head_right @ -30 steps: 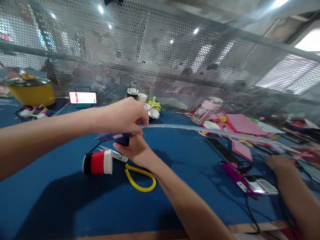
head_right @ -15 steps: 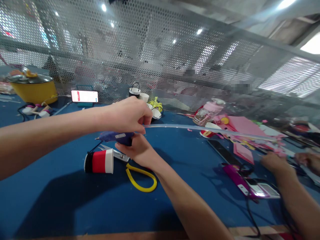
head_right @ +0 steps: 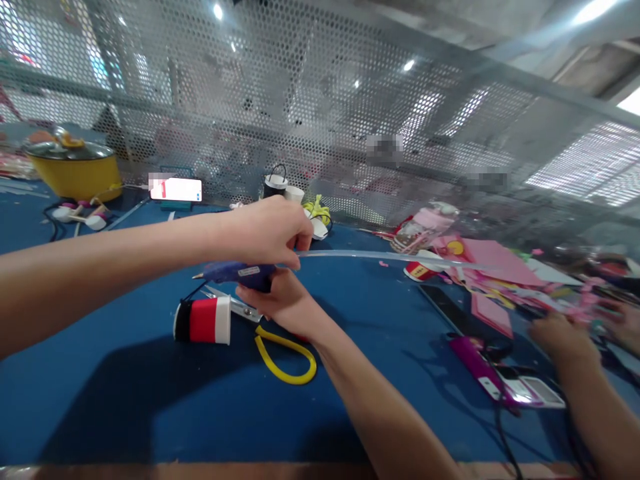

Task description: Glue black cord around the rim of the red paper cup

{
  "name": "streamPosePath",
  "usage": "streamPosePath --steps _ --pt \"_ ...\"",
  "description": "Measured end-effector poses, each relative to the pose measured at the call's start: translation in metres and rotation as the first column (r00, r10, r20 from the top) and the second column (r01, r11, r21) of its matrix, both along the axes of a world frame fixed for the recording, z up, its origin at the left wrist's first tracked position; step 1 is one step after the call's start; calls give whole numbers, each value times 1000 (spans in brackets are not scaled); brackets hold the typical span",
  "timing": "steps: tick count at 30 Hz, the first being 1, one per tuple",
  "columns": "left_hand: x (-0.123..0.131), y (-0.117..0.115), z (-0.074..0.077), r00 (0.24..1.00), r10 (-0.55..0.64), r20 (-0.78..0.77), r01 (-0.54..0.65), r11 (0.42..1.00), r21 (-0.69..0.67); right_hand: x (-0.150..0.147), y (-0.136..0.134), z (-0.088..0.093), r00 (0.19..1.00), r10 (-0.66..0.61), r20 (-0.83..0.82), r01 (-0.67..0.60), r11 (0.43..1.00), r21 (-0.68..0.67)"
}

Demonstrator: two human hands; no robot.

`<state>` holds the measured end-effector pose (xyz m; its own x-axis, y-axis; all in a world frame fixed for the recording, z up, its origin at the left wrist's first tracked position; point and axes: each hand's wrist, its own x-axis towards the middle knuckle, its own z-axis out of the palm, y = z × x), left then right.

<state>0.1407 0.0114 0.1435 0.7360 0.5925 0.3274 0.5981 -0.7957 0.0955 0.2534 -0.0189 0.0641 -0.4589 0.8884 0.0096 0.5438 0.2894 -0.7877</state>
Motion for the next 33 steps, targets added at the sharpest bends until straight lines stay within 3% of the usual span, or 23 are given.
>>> streamPosePath --steps 4,7,10,13,15,18,24,29,33 --pt "-21 -16 6 988 84 128 -88 996 26 3 -3 7 999 -37 13 37 999 5" --pt "-57 -35 -1 947 233 224 -243 970 20 9 -3 9 996 -83 17 82 996 44" --pt "-98 -53 -29 898 433 77 -412 890 -198 16 1 6 978 -200 57 195 977 91" --pt "-130 -66 -68 889 419 -186 -450 721 -527 23 10 1 964 -264 6 264 964 23" --pt "-140 -71 -92 914 372 -165 -382 644 -663 25 20 -5 958 -275 -82 268 959 -88" --pt "-140 -72 -114 891 431 -141 -389 569 -725 26 36 -16 941 -318 -116 292 937 -192" --pt "-129 -62 -126 897 437 60 -208 539 -816 28 62 -39 935 -353 37 354 923 -151" --pt "-128 -61 -127 895 438 89 -213 594 -775 30 77 -54 872 -416 258 424 905 24" --pt "-126 -68 -120 896 432 103 -224 640 -735 25 78 -50 789 -471 394 425 882 204"
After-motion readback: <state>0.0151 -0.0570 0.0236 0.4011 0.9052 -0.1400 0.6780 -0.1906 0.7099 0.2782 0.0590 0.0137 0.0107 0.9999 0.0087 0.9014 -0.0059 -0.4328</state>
